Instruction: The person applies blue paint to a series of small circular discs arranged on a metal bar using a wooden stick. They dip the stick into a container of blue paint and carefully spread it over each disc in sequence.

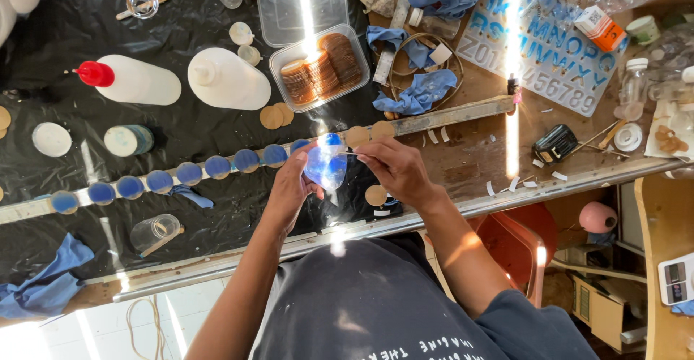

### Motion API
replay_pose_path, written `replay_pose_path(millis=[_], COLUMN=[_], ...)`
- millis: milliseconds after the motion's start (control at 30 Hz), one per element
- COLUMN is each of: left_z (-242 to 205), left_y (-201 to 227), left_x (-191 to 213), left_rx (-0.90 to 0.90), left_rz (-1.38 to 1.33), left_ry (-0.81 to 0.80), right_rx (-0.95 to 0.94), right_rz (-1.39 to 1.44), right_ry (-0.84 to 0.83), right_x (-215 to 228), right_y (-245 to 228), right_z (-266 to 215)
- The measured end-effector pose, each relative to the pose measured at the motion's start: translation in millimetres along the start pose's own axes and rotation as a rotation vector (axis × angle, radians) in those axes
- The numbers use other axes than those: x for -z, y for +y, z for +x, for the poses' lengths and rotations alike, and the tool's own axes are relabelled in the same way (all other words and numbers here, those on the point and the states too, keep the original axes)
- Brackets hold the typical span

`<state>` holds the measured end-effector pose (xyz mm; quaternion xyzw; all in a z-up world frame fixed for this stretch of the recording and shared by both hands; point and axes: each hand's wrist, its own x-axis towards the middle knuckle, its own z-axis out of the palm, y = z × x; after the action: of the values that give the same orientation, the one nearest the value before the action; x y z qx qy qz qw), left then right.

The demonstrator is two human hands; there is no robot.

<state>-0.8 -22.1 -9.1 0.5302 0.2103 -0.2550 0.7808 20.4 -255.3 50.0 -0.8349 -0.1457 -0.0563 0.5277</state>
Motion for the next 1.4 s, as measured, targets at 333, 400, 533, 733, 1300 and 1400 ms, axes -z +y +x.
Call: replay_pose_path(millis=[333,400,533,733,1300,1400], left_z=[-15.5,-19.8,-21.6,-27.0,-6.1,-5.3], left_y=[45.4,56.0,59.3,71.3,28.8,24.5], left_x=[-23.2,-24.4,-24.0,-33.2,-1.9,-7.5], left_rx=[-0.126,-0.142,-0.141,-0.172,-0.162,-0.141], left_rz=[0.091,0.157,0.172,0.240,0.215,0.024], left_ry=[-0.026,-0.055,-0.069,-0.074,-0.052,0.002], right_rx=[-0.181,-0.220,-0.177,0.011,-0.589,-0.582], right_rz=[0.146,0.194,0.136,-0.155,0.655,0.581], right_ry=[-0.075,-0.068,-0.015,-0.130,-0.087,-0.001], right_x=[-4.7,-5.3,3.0,9.9,-23.1,-15.1], right_y=[9.3,7.6,-6.9,-10.3,3.6,8.8], right_z=[-20.9,-23.6,-11.0,-10.7,-58.0,-53.0])
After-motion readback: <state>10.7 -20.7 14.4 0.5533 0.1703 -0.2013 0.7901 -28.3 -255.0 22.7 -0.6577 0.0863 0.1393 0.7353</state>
